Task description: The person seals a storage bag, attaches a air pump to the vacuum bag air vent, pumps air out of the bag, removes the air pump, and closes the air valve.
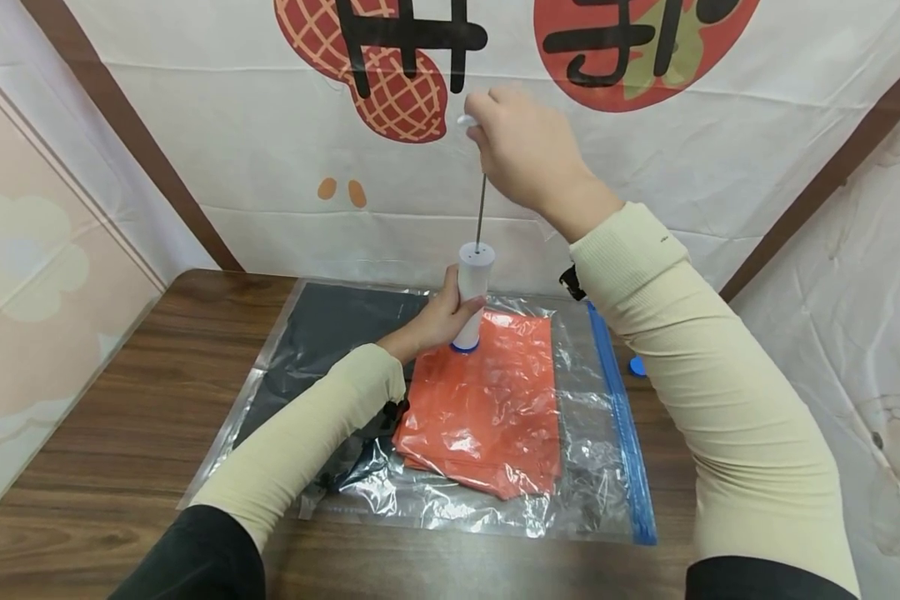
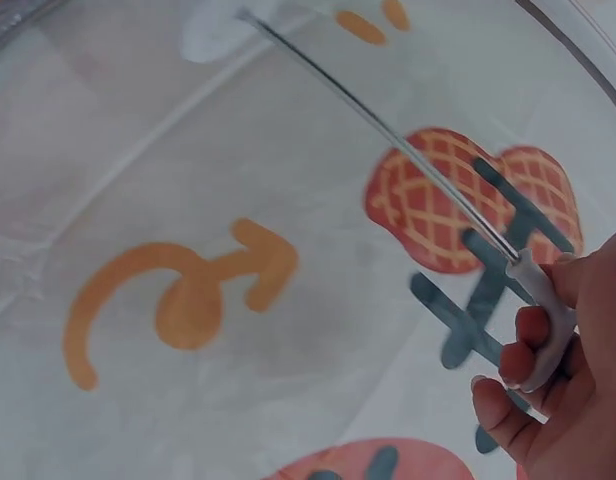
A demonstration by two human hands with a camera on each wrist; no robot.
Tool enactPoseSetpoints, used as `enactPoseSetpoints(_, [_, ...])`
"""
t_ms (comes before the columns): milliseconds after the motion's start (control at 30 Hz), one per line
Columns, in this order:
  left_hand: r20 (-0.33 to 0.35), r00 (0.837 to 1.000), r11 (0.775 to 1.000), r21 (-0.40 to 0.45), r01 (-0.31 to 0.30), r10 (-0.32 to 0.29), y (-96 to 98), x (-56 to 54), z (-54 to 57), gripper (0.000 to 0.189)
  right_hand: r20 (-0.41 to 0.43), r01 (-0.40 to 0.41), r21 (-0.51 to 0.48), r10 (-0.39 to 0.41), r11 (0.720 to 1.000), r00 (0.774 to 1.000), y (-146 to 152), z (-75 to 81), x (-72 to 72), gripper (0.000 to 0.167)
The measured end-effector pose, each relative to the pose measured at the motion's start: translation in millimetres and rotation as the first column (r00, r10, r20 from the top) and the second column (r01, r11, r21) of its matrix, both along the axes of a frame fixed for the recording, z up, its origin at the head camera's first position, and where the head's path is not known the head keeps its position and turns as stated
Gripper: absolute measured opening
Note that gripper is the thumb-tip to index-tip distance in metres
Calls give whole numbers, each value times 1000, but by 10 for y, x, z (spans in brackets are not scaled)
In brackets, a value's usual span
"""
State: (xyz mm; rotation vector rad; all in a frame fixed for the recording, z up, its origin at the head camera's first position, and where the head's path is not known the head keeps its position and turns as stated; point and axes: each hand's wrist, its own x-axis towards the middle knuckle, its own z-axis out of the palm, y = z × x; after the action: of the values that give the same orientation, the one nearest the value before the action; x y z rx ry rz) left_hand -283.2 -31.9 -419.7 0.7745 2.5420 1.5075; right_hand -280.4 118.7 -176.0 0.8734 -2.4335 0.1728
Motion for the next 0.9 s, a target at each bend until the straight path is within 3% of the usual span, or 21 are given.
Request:
enactPoseSetpoints(233, [9,1000,1000,-9,3,-3,22,21,36,64,-104,22,-75,-30,997,994,22,187,62,31])
enactPoseSetpoints(467, [26,1000,1000,-10,-6,7,18,30,35,66,-71,14,-75,-19,997,997,2,209,90,30])
enactPoseSetpoints(633, [21,1000,1000,-8,-20,20,18,35,20,65,15,11,-32,-10,999,1000,13,85,63,26])
enactPoseSetpoints(900, [19,1000,1000,4,-19,19,24,35,21,67,96,-33,64,26,997,995,52,-312,-2,14])
